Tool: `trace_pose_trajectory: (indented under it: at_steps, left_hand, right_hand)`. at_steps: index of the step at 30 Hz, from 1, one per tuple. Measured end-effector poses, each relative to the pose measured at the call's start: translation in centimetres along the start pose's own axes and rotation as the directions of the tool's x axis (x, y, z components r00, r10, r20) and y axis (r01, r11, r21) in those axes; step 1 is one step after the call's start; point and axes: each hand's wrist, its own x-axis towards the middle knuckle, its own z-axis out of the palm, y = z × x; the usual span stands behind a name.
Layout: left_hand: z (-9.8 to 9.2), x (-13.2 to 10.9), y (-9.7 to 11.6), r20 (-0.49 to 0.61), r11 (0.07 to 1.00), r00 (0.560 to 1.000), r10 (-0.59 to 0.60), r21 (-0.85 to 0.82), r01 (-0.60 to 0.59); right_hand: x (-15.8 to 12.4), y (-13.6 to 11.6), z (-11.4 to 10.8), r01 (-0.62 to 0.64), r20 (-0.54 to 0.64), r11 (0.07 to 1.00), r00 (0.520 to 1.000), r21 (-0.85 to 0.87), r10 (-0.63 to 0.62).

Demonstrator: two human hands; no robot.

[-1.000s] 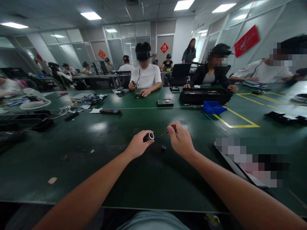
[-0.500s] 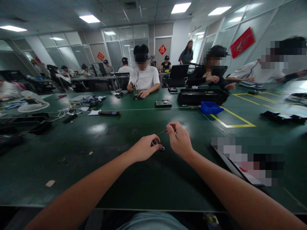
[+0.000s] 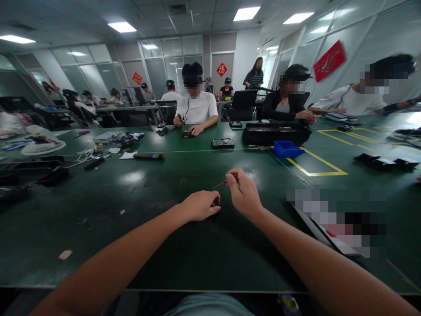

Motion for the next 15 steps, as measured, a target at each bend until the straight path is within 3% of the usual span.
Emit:
trace_pose_trajectory:
  at_steps: [6,10,12,15]
  left_hand:
    - [-2.2,-2.5,-3.3,0.033,0.915,0.999,-0.016,-0.402,0.028]
    - [-3.9,-5.2,-6.5,-0.027,0.662,0.982,-0.189,-0.741,0.107]
    - [-5.2,-7.0,-8.3,-0.117,0.515,0.939,-0.323,-0.854,0.07]
    - [-7.5,-10.2,-11.4,-0.219,0.32,0.821,-0.528,-0.946,-0.047]
  right_hand:
    - [0.0,-0.1,0.0,-0.011,0.024,1.0,1.0,0.002,0.01]
    - [0.0,-0.1,-0.2,-0.025,0.043,1.0,0.999,0.004,0.024]
    - [0.1,-0.1,-0.2,-0.026,0.046,1.0,0.999,0.006,0.026]
    - [0.1,0.1,0.0,-0.022,0.031,1.0,0.999,0.007,0.022]
